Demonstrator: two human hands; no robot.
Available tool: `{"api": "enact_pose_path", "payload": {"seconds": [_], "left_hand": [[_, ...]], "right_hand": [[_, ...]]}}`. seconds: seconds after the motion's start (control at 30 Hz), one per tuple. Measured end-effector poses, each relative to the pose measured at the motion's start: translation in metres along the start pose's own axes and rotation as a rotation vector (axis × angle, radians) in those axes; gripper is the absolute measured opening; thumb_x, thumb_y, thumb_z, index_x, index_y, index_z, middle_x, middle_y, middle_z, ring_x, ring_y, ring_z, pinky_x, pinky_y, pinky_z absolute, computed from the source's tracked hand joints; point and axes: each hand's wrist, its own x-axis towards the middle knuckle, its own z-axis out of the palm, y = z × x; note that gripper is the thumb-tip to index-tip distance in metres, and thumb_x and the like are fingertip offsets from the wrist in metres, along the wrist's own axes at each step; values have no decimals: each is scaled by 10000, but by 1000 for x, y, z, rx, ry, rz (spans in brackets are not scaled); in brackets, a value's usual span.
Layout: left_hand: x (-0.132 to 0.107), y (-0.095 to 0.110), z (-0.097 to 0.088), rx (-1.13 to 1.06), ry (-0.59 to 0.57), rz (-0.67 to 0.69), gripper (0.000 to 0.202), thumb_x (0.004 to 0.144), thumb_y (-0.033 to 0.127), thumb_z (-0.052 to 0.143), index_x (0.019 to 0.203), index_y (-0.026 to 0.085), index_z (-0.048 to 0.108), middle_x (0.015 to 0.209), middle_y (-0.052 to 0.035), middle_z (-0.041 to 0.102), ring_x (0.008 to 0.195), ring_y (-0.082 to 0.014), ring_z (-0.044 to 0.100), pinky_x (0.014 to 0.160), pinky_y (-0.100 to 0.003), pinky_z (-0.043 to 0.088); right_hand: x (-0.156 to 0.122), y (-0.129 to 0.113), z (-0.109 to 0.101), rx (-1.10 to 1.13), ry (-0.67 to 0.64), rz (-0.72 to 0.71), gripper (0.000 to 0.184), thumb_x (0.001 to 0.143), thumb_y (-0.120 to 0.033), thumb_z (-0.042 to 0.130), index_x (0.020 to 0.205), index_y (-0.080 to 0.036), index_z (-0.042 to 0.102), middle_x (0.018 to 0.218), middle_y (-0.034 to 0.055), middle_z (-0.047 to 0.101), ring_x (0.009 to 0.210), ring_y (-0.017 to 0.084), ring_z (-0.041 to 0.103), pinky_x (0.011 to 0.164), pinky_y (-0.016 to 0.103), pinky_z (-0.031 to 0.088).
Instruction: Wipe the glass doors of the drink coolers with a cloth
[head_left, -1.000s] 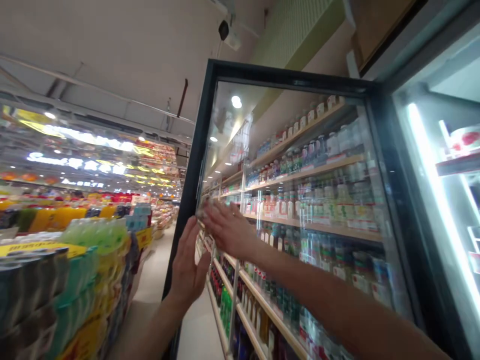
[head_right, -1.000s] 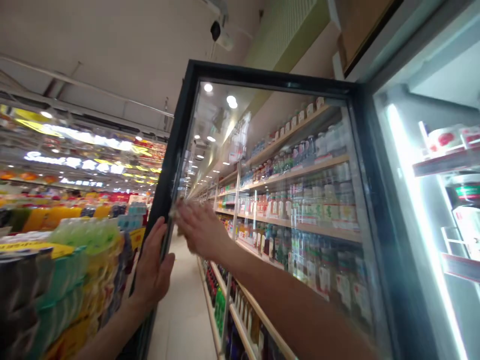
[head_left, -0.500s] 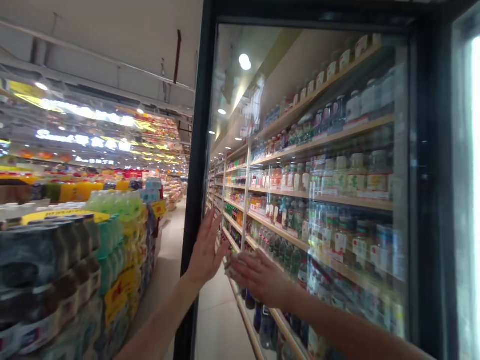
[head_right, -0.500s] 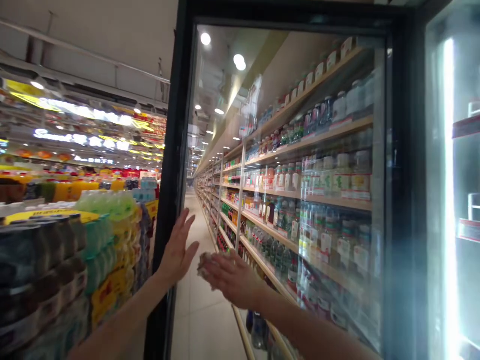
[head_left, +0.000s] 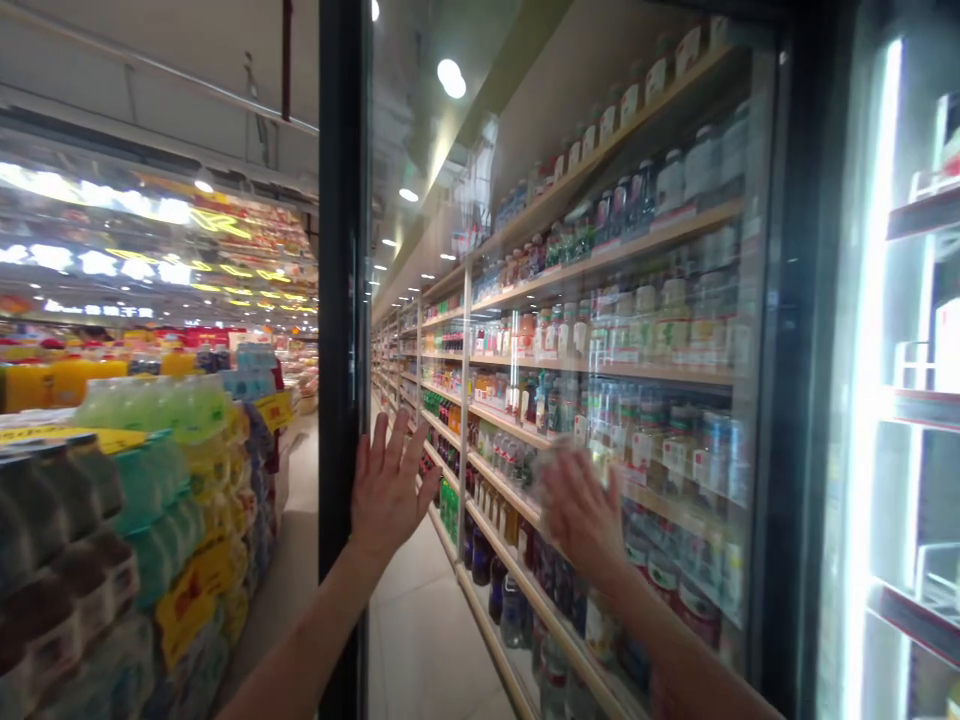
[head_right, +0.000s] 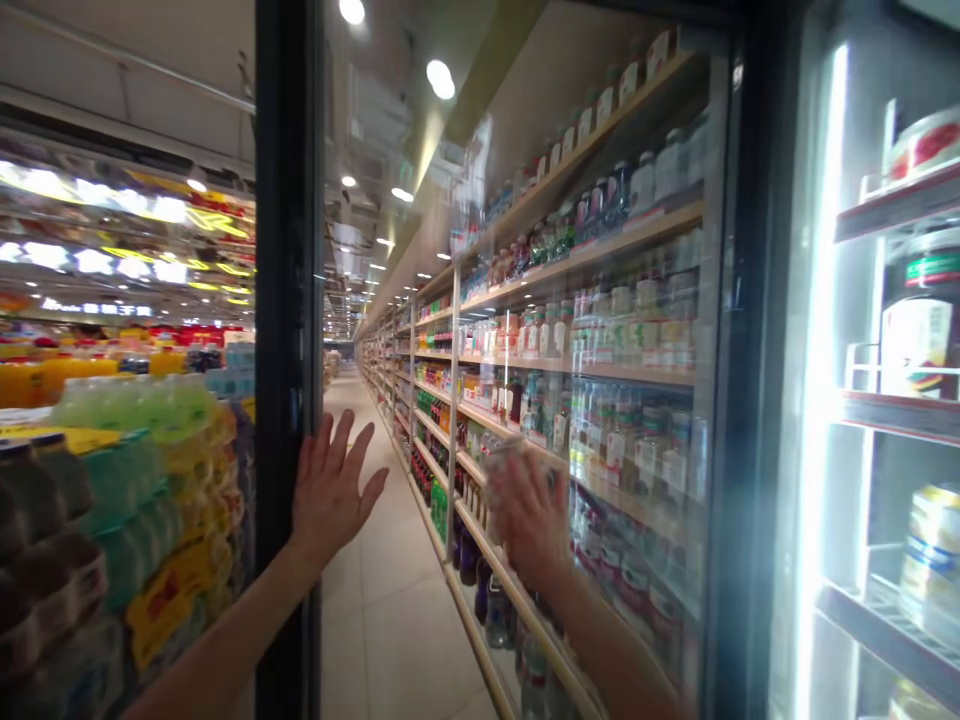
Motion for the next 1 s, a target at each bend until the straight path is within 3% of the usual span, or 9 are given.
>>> {"api": "enact_pose_path", "payload": {"seconds": [0.07, 0.13, 0.33, 0.4, 0.53, 0.6, 0.73, 0.9, 1.0], "left_hand": [[0, -2, 1, -7, 1, -4, 657, 845, 346, 515, 1419, 201, 232, 1432, -140, 342, 1381, -268, 161, 1097, -460, 199], [1, 0, 2, -20, 4, -7, 673, 843, 345, 520, 1425, 215, 209, 1438, -134, 333, 1379, -270, 166, 1097, -469, 198], [2, 33, 4, -62, 8, -94, 700, 850, 341, 514, 1434, 202, 156, 1480, -151, 215, 1383, -296, 128, 1094, -527, 154], [1, 45, 4, -56, 24, -72, 706, 838, 360, 534, 1430, 208, 180, 1471, -144, 243, 1381, -295, 140, 1099, -530, 131], [0, 54, 4, -43, 36, -58, 722, 818, 363, 561, 1424, 202, 204, 1445, -144, 305, 1377, -291, 158, 1104, -522, 111], [0, 52, 4, -46, 44, -63, 718, 818, 366, 561, 1422, 198, 212, 1442, -146, 309, 1378, -290, 155, 1104, -521, 108], [0, 48, 8, -62, 45, -75, 706, 819, 373, 556, 1419, 204, 224, 1442, -142, 310, 1377, -290, 162, 1101, -523, 119], [0, 49, 11, -83, 54, -71, 711, 815, 343, 560, 1421, 213, 212, 1441, -133, 316, 1373, -285, 183, 1102, -513, 125], [-1, 48, 12, -99, 56, -89, 708, 813, 357, 562, 1419, 229, 219, 1448, -123, 306, 1372, -286, 187, 1105, -511, 112]], "right_hand": [[5, 26, -2, -105, 120, 356, 510, 874, -278, 385, 1380, -223, 345, 1430, 129, 361, 1358, 296, 239, 1052, 596, 157], [16, 29, -2, -136, 200, 518, 546, 879, -286, 360, 1412, -198, 280, 1461, 157, 288, 1359, 324, 222, 1025, 617, 191], [26, -27, 12, 30, 33, 0, 450, 835, -248, 452, 1282, -300, 465, 1375, 46, 450, 1355, 248, 257, 1096, 515, 134], [20, -8, 9, -28, 100, 95, 445, 848, -243, 433, 1291, -287, 451, 1375, 67, 448, 1346, 242, 279, 1089, 524, 139], [16, 35, 0, -145, 256, 533, 506, 886, -282, 358, 1387, -219, 318, 1454, 150, 306, 1356, 286, 245, 1039, 581, 201], [17, 29, 0, -127, 232, 475, 509, 878, -271, 369, 1383, -222, 331, 1467, 139, 282, 1367, 288, 215, 1045, 568, 205], [14, 16, -2, -60, 25, 62, 480, 835, -224, 437, 1308, -305, 436, 1423, 55, 382, 1362, 253, 242, 1085, 524, 161], [14, 41, -8, -197, 203, 524, 512, 877, -266, 360, 1386, -219, 325, 1453, 155, 302, 1352, 297, 245, 1019, 599, 225], [16, 23, -2, -118, 95, 316, 506, 867, -249, 381, 1372, -240, 348, 1458, 125, 300, 1375, 283, 193, 1049, 565, 210]]}}
